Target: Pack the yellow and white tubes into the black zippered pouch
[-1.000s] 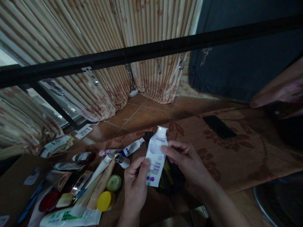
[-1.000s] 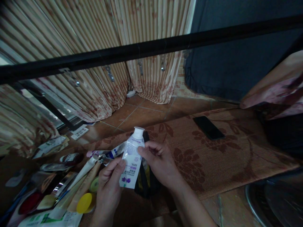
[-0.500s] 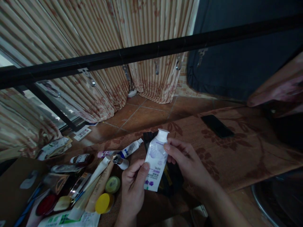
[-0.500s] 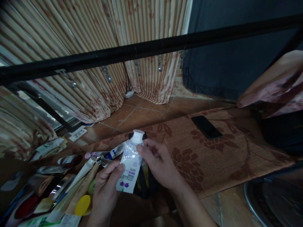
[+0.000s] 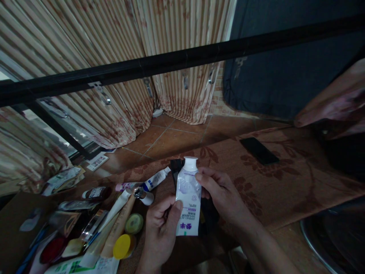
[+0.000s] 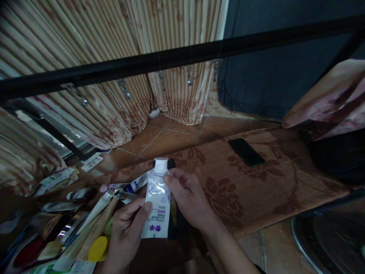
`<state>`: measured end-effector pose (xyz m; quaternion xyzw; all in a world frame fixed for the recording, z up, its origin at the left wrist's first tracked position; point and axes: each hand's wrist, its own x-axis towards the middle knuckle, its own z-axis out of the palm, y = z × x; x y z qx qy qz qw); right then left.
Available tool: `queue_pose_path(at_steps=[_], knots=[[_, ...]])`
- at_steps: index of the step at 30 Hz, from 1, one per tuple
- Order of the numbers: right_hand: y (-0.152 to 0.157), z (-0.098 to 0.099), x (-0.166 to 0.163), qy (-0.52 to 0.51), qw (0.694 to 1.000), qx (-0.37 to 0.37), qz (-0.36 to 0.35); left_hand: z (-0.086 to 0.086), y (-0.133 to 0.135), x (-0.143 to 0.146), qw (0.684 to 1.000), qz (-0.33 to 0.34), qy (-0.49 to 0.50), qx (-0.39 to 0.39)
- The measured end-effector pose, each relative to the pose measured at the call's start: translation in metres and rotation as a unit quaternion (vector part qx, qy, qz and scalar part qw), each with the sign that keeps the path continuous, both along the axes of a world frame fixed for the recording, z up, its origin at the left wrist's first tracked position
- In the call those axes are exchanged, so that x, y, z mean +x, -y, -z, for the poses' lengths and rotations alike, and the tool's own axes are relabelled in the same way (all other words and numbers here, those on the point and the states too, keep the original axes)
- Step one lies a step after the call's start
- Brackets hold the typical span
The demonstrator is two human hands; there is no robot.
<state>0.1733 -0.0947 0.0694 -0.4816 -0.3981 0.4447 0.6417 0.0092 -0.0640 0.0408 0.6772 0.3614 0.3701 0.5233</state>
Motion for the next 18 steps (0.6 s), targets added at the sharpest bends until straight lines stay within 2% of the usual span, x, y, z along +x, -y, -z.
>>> queue_pose_path(at_steps=[6, 12, 18], knots=[[0.0, -0.001, -0.002, -0.005, 0.999, 0.022, 0.024, -0.004, 0.002, 0.003, 1.0, 0.012, -0.008, 0.021], [0.0, -0.002, -0.007, 0.008, 0.999, 0.012, 0.05, -0.007, 0.003, 0.005, 0.998, 0.014, -0.018, 0.056], [0.0, 0.001, -0.015, 0.008, 0.997, 0.01, 0.079, -0.002, 0.004, 0.005, 1.0, 0.014, 0.007, 0.012]])
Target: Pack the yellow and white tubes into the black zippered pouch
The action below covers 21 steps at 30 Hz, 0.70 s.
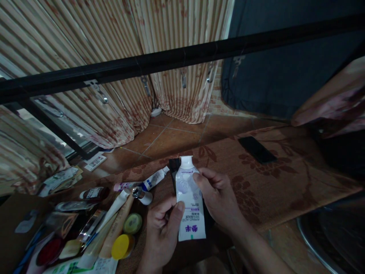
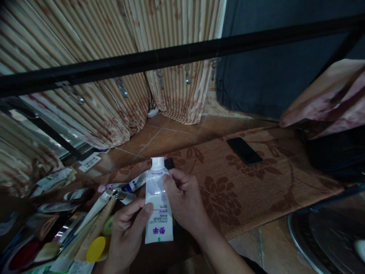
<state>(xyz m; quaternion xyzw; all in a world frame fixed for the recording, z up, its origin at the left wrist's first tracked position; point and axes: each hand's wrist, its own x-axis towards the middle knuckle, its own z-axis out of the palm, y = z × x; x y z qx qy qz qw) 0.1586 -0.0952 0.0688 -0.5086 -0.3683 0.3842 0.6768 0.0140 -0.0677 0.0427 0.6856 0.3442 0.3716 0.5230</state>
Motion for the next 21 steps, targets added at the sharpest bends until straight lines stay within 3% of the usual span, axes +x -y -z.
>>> queue_pose_path(at_steps=[7, 13, 21], knots=[[-0.002, -0.001, 0.002, 0.009, 1.0, 0.012, 0.001, 0.007, 0.0, 0.002, 0.997, -0.024, 0.036, -0.057], [-0.005, 0.005, 0.011, -0.04, 0.998, 0.015, 0.052, 0.002, 0.0, 0.003, 0.994, -0.015, 0.073, -0.078], [-0.008, 0.007, 0.017, -0.108, 0.987, 0.008, 0.115, -0.01, -0.001, 0.007, 0.999, 0.003, 0.048, -0.013]])
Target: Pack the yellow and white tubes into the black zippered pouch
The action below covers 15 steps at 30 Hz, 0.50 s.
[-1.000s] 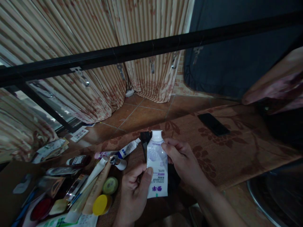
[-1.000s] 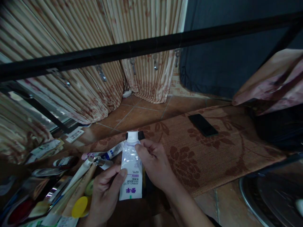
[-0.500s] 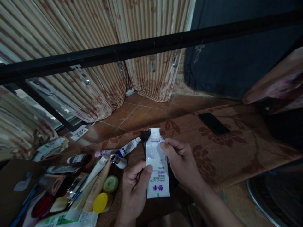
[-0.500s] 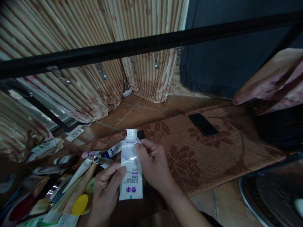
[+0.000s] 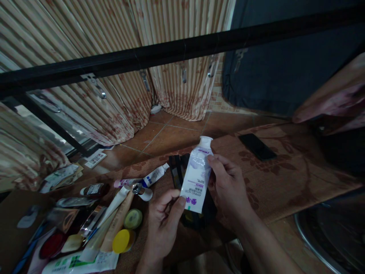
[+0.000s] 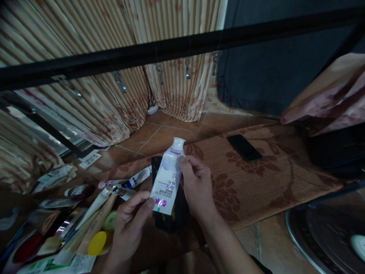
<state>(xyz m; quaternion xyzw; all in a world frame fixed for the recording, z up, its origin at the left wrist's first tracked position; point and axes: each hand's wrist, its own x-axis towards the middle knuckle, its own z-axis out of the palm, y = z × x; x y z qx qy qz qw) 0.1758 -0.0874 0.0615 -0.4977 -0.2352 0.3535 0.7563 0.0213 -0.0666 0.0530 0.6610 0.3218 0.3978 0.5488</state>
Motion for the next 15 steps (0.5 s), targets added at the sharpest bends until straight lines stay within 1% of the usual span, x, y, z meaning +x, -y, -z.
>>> queue_pose_path(at_steps=[8, 15], knots=[[-0.002, -0.0083, 0.0016, -0.008, 0.999, -0.025, 0.044, 0.0061, -0.0027, -0.0037, 0.999, -0.008, -0.035, 0.003], [-0.0026, -0.0066, 0.0013, -0.017, 0.999, -0.018, 0.028, 0.0033, -0.0034, -0.0013, 0.999, -0.015, -0.04, 0.018]])
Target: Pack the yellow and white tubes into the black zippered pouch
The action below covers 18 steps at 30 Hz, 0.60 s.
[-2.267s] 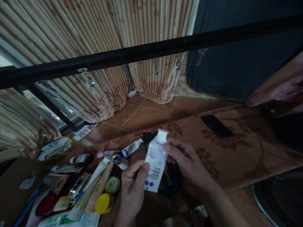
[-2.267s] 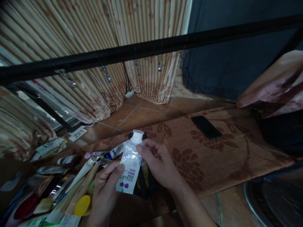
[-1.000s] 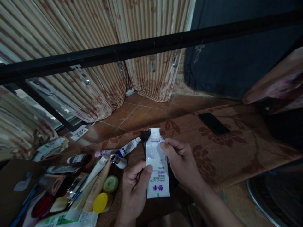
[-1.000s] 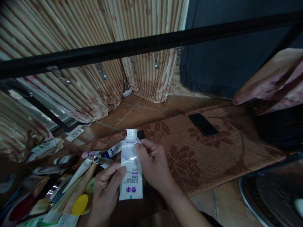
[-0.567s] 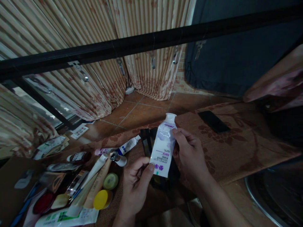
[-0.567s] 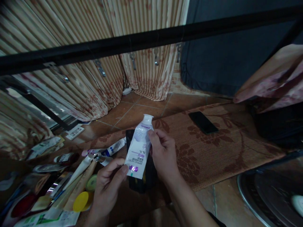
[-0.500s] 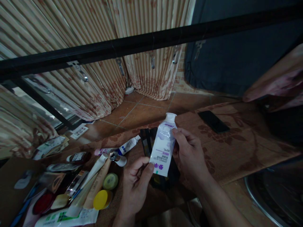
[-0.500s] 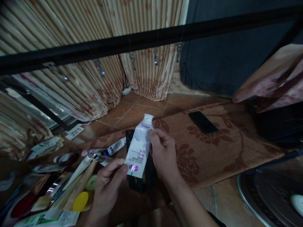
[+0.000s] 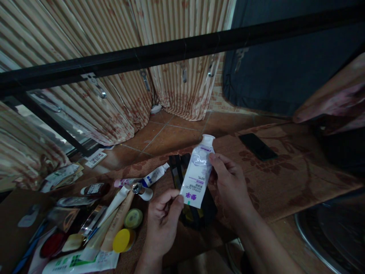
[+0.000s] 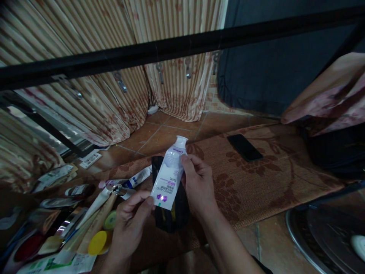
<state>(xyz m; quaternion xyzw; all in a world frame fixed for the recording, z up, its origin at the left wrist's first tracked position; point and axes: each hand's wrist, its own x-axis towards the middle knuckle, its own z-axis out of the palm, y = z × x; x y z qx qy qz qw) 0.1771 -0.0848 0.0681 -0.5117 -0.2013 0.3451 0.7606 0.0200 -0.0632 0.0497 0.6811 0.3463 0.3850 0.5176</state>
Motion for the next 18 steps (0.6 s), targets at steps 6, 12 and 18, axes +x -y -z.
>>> queue_pose_path(at_steps=[6, 12, 18], knots=[[0.0, 0.004, 0.001, 0.016, 1.0, 0.006, -0.012, 0.004, -0.001, -0.001, 1.0, -0.026, -0.017, 0.003], [0.0, 0.01, 0.003, 0.043, 0.998, 0.011, -0.039, 0.004, -0.001, -0.003, 0.999, -0.047, -0.014, -0.002], [0.0, 0.012, 0.004, 0.045, 0.998, 0.009, -0.046, 0.007, -0.001, -0.003, 0.998, -0.067, -0.009, -0.01]])
